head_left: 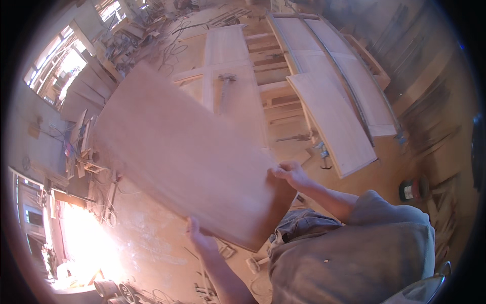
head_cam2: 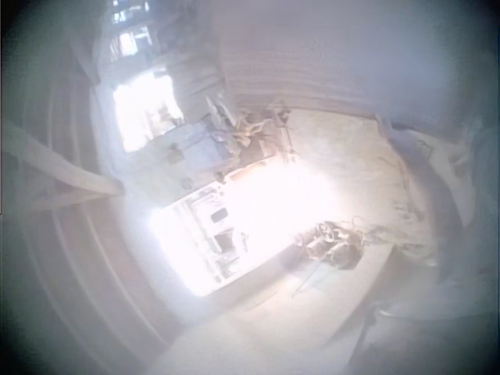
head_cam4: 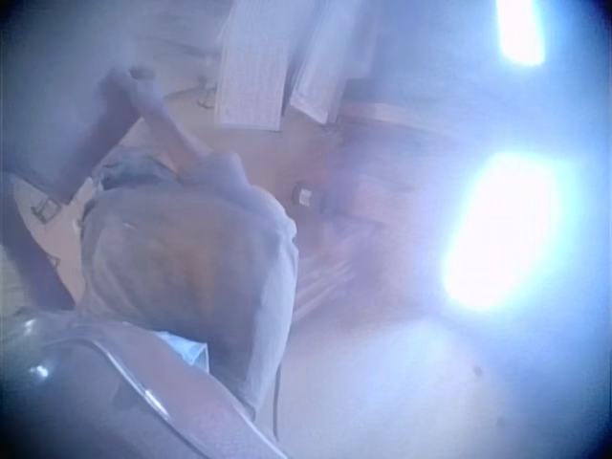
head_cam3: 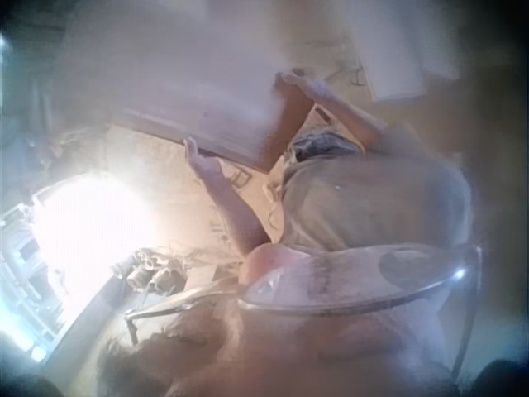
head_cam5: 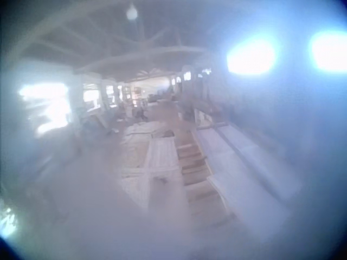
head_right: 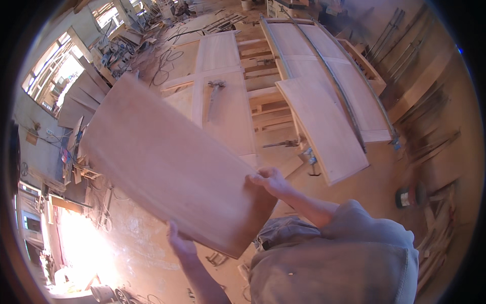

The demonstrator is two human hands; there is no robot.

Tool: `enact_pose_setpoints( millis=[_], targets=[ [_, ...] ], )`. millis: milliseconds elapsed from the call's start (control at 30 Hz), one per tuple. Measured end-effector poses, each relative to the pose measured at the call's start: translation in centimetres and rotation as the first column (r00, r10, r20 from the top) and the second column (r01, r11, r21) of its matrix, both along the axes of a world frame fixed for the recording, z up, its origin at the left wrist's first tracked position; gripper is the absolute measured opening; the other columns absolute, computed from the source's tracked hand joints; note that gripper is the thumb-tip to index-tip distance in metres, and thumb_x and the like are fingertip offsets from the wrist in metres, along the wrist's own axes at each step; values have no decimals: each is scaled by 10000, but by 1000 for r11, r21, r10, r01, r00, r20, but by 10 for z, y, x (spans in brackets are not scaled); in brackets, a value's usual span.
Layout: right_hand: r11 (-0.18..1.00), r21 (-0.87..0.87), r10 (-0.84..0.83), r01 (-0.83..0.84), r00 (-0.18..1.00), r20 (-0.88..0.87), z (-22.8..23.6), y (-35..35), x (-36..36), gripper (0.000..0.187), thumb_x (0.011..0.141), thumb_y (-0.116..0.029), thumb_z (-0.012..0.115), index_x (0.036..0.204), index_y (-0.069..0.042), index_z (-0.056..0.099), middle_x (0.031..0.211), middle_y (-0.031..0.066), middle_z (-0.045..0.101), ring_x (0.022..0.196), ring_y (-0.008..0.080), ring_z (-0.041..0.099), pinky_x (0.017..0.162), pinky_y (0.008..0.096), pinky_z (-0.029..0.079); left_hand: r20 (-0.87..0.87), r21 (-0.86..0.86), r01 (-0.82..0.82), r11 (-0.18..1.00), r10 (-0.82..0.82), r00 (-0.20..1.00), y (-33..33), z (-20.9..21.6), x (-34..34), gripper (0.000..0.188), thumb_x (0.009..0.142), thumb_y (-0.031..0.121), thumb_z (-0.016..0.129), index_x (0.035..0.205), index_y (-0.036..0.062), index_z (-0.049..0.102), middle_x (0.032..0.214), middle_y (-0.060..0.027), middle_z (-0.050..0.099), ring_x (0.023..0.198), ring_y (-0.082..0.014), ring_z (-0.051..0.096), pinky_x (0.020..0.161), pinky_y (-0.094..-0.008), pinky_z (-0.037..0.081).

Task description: The person assembles a wooden door by fitting panels into a frame on a workbench. They use a hammer to tap the panels into place and apply glue to the joints. The person repeatedly adjusts and repositions the panels to ensure a snug fit.

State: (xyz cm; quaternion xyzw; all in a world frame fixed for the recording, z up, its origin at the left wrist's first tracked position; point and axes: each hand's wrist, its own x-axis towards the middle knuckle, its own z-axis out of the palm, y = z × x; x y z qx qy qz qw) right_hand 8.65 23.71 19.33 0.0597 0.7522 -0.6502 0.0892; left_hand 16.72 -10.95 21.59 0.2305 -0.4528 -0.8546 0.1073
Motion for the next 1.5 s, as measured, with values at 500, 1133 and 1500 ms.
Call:
enact_pose_setpoints(
  millis=[500,1133,1500],
  targets=[
    [830,463,356,-312,934,-9,38,-321,-245,572,877,-527,701,1097,1,688,950,231,703,898,372,678,790,424,527,75,-55,-245,968,249,966,-325,47,-197,694,1008,401,614,1511,-18,384,1509,-194,436,1362,-374,452,1105,-541,434],
    [-121,-340,-684,933,170,710,-50,-569,-283,260,979,-308,630,1052,-62,672,954,62,641,891,188,611,770,370,504,355,170,374,912,-411,840,-439,-47,-566,568,1014,344,607,1435,-14,477,1404,-182,559,1289,-370,545,1060,-538,474],
    [-354,-120,-891,928,-295,346,-100,-675,-230,332,1007,-261,590,1147,33,656,1072,78,666,946,181,624,852,358,502,311,380,715,587,-809,499,-467,-156,-716,470,988,282,657,1316,-45,579,1249,-147,667,1117,-290,661,923,-429,562]
  ],
)
